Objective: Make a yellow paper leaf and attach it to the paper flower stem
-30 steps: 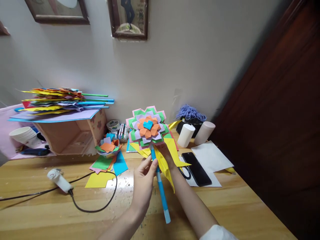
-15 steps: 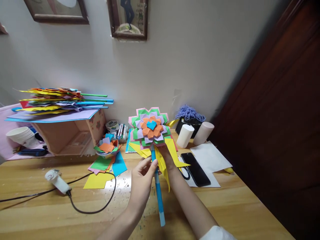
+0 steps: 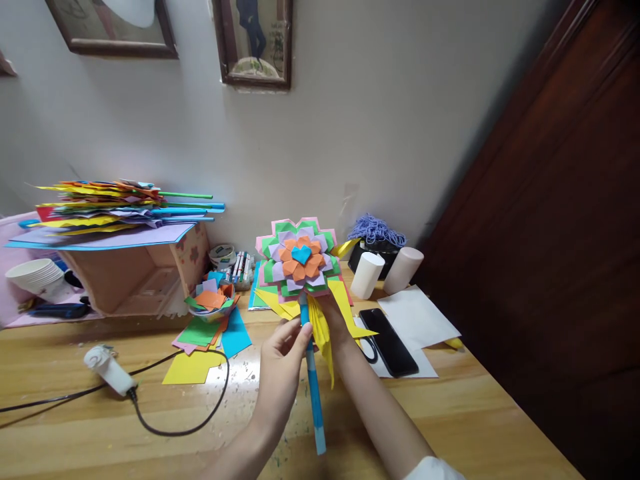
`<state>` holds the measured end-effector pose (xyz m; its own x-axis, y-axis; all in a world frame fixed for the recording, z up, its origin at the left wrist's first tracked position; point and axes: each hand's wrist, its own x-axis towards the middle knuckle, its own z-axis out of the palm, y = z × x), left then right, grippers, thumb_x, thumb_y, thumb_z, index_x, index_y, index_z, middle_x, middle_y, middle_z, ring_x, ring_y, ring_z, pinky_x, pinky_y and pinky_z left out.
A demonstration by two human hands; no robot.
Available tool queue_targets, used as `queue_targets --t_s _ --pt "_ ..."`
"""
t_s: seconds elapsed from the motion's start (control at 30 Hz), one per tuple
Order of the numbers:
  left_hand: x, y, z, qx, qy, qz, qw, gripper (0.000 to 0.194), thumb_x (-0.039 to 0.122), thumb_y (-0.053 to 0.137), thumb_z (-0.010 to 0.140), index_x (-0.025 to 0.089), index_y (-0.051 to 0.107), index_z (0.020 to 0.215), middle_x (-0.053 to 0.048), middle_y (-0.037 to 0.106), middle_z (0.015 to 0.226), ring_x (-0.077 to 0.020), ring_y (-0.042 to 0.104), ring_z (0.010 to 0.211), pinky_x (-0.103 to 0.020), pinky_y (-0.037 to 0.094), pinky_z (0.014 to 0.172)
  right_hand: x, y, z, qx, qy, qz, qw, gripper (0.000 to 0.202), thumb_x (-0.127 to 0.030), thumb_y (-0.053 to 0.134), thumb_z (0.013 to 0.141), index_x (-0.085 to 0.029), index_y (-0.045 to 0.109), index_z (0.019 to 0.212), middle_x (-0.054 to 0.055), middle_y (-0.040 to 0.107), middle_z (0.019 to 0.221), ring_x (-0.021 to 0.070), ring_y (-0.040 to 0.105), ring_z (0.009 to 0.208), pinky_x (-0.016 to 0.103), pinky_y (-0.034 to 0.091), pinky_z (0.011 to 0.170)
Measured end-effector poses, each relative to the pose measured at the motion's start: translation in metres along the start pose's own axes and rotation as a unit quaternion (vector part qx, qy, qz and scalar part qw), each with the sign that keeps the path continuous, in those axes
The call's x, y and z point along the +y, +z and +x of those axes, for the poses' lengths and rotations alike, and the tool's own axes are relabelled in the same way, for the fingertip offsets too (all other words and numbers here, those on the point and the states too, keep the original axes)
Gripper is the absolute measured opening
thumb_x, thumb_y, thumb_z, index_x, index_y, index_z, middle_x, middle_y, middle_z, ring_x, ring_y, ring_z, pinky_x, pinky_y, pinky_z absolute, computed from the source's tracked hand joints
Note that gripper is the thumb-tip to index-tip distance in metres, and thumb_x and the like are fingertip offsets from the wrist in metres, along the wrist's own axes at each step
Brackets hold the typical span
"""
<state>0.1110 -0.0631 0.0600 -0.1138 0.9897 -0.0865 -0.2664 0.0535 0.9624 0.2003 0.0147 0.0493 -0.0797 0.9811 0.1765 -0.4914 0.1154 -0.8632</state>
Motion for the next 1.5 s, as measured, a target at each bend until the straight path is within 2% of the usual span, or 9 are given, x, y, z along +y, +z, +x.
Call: queue_targets --t_s 0.13,0.3,0.43,0.63,0.8,1.03,1.2,1.37,1.5 --pt "0.000 -0.005 0.008 0.016 0.017 -0.014 1.000 0.030 0.036 0.070 0.064 0.019 0.070 0.089 -0.004 0.067 0.087 -0.0169 0.061 0.083 -0.022 0.049 0.067 0.005 -0.005 0.007 0.028 -0.006 0.110 0.993 0.022 -0.035 0.074 0.057 -0.025 0.063 0.072 -0.002 0.064 0.076 0.0143 0.057 0.063 0.027 0.048 0.061" --pt "0.003 -0.014 0.019 0.028 0.056 -0.011 0.998 0.029 0.036 0.069 0.065 0.016 0.070 0.086 -0.004 0.066 0.082 -0.0156 0.062 0.075 -0.024 0.050 0.066 -0.001 -0.012 0.010 0.027 -0.012 0.138 0.990 0.019 -0.031 0.075 0.058 -0.024 0.063 0.071 -0.002 0.063 0.074 0.0116 0.057 0.066 0.022 0.047 0.061" --pt "0.009 -0.021 0.026 0.035 0.081 0.000 0.996 0.029 0.036 0.068 0.067 0.015 0.069 0.086 -0.003 0.063 0.073 -0.0156 0.062 0.072 -0.026 0.051 0.069 -0.006 -0.020 0.013 0.008 0.044 0.127 0.991 0.018 -0.030 0.075 0.060 -0.021 0.064 0.072 -0.002 0.064 0.076 0.0099 0.058 0.067 0.020 0.047 0.062" --pt "0.016 -0.028 0.033 -0.078 0.070 0.047 0.993 0.022 0.035 0.069 0.065 0.013 0.068 0.069 -0.002 0.057 0.069 -0.0155 0.059 0.069 -0.027 0.051 0.068 -0.009 -0.022 0.010 -0.059 0.147 0.072 0.985 0.022 -0.030 0.076 0.059 -0.019 0.062 0.073 -0.004 0.060 0.063 0.0067 0.054 0.053 0.018 0.041 0.050" --pt "0.011 -0.030 0.034 -0.116 0.084 0.058 0.988 0.022 0.034 0.064 0.071 0.013 0.069 0.073 -0.008 0.058 0.090 -0.0177 0.056 0.080 -0.028 0.051 0.071 -0.011 -0.015 0.005 -0.148 0.181 0.029 0.972 0.018 -0.033 0.071 0.066 -0.019 0.060 0.068 -0.004 0.055 0.057 0.0071 0.048 0.045 0.021 0.039 0.048" --pt "0.018 -0.033 0.034 -0.132 0.066 0.052 0.988 0.023 0.034 0.064 0.071 0.013 0.070 0.076 -0.007 0.056 0.093 -0.0155 0.056 0.079 -0.027 0.052 0.069 -0.012 -0.019 0.001 -0.134 0.153 0.025 0.979 0.017 -0.028 0.073 0.063 -0.021 0.067 0.077 -0.001 0.063 0.068 0.0107 0.056 0.060 0.024 0.046 0.060" --pt "0.018 -0.035 0.035 -0.088 0.099 0.076 0.988 0.023 0.035 0.065 0.070 0.012 0.068 0.067 -0.007 0.055 0.088 -0.0172 0.055 0.083 -0.026 0.053 0.068 -0.008 -0.030 -0.004 -0.194 0.104 0.037 0.975 0.032 -0.035 0.072 0.062 -0.023 0.069 0.092 0.006 0.066 0.093 0.0183 0.059 0.084 0.031 0.046 0.078" --pt "0.015 -0.039 0.038 -0.074 0.099 0.079 0.989 0.023 0.035 0.063 0.073 0.013 0.071 0.076 -0.008 0.060 0.090 -0.0211 0.056 0.093 -0.027 0.051 0.074 0.002 -0.024 -0.001 -0.149 0.111 0.012 0.982 0.030 -0.025 0.074 0.062 -0.025 0.069 0.092 0.003 0.066 0.097 0.0175 0.058 0.094 0.031 0.043 0.089" --pt "0.013 -0.038 0.039 -0.062 0.145 0.090 0.983 0.021 0.033 0.063 0.073 0.015 0.072 0.078 -0.008 0.061 0.096 -0.0216 0.055 0.096 -0.026 0.051 0.074 0.010 -0.016 0.005 -0.111 0.124 0.045 0.985 0.017 -0.031 0.072 0.065 -0.023 0.071 0.080 0.001 0.067 0.087 0.0134 0.059 0.084 0.027 0.046 0.081"
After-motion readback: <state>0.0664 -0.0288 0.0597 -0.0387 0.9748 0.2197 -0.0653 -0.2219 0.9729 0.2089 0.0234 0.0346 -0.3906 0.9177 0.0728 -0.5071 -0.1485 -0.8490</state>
